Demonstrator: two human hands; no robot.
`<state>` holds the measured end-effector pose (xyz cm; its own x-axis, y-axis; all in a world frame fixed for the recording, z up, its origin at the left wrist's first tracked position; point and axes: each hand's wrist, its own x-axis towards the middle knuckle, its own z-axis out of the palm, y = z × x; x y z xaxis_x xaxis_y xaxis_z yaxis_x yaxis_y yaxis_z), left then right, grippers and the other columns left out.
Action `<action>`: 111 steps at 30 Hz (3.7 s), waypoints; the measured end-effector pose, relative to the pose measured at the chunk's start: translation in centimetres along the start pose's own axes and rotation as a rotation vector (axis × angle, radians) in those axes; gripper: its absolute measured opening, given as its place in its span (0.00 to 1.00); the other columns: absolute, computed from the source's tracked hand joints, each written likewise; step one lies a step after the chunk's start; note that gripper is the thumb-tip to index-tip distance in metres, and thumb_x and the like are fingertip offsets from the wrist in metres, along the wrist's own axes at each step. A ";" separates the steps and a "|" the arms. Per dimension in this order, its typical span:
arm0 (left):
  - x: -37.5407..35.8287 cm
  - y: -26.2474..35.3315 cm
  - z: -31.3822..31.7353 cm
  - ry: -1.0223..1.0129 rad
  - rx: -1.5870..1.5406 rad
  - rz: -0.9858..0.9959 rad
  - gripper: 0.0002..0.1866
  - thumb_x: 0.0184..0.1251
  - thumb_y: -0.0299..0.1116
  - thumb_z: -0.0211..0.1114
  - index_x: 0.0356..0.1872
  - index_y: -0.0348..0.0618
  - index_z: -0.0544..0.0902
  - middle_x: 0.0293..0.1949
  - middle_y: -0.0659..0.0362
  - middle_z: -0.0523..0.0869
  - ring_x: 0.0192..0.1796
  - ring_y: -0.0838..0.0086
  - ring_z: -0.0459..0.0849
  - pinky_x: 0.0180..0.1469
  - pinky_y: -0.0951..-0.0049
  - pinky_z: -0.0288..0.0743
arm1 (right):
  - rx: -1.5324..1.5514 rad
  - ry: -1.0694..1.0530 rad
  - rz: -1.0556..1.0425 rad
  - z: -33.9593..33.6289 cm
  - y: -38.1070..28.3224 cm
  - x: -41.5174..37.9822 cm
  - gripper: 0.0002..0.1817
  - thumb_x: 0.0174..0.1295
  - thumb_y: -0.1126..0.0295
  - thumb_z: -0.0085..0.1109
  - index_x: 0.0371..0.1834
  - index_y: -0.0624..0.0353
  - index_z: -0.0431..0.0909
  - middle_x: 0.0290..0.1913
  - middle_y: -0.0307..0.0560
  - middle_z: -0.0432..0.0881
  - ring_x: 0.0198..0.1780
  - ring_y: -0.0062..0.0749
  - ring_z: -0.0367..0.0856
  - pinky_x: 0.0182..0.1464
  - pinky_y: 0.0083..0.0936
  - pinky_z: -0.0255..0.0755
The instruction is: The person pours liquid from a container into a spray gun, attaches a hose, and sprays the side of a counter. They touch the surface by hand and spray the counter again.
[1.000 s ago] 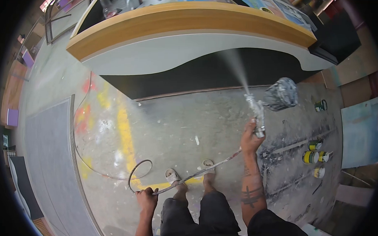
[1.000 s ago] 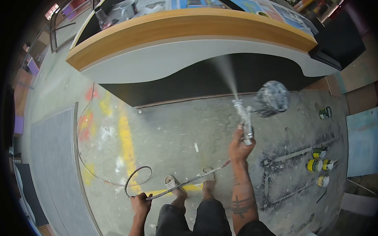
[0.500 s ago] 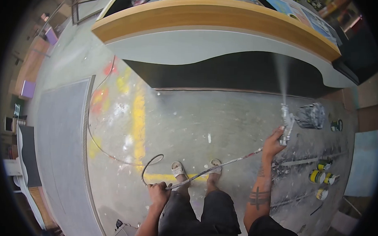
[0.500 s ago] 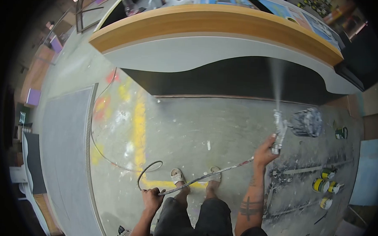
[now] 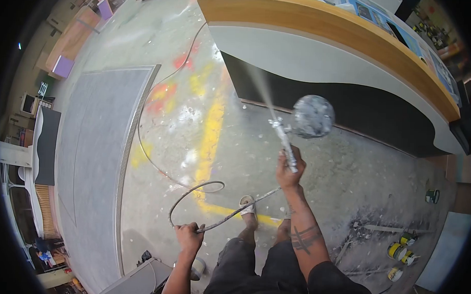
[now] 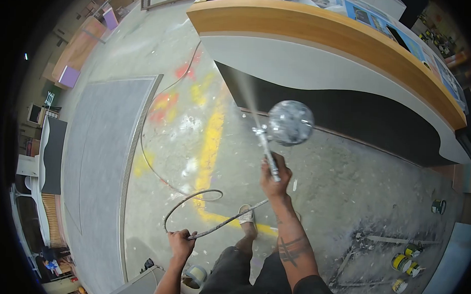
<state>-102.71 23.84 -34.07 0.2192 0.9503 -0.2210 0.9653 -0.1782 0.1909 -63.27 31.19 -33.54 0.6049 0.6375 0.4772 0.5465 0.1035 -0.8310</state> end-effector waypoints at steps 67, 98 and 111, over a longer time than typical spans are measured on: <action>2.0 10.2 2.3 -0.183 -0.011 0.126 0.19 0.63 0.45 0.72 0.19 0.43 0.80 0.21 0.51 0.83 0.30 0.55 0.83 0.47 0.58 0.67 | -0.297 0.701 0.367 -15.9 14.2 -3.5 0.15 0.75 0.65 0.59 0.35 0.67 0.80 0.26 0.41 0.82 0.26 0.27 0.77 0.28 0.29 0.68; 2.5 3.7 1.0 -0.122 -0.005 0.011 0.21 0.62 0.44 0.73 0.17 0.44 0.77 0.18 0.52 0.80 0.29 0.55 0.81 0.45 0.59 0.66 | -0.116 0.186 0.134 1.5 10.8 -4.5 0.11 0.69 0.65 0.64 0.43 0.62 0.80 0.32 0.51 0.84 0.31 0.42 0.86 0.32 0.34 0.77; 4.4 4.2 2.1 -0.133 -0.035 0.072 0.20 0.61 0.43 0.74 0.16 0.44 0.77 0.17 0.52 0.80 0.28 0.55 0.80 0.44 0.59 0.65 | -0.131 0.471 0.372 -5.4 14.7 -6.1 0.14 0.77 0.68 0.52 0.36 0.67 0.79 0.30 0.44 0.83 0.30 0.30 0.79 0.34 0.31 0.71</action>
<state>-97.40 26.79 -36.22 0.3072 0.8928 -0.3295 0.9412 -0.2338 0.2439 -55.82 24.72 -47.09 0.9435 0.2034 0.2616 0.2979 -0.1749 -0.9384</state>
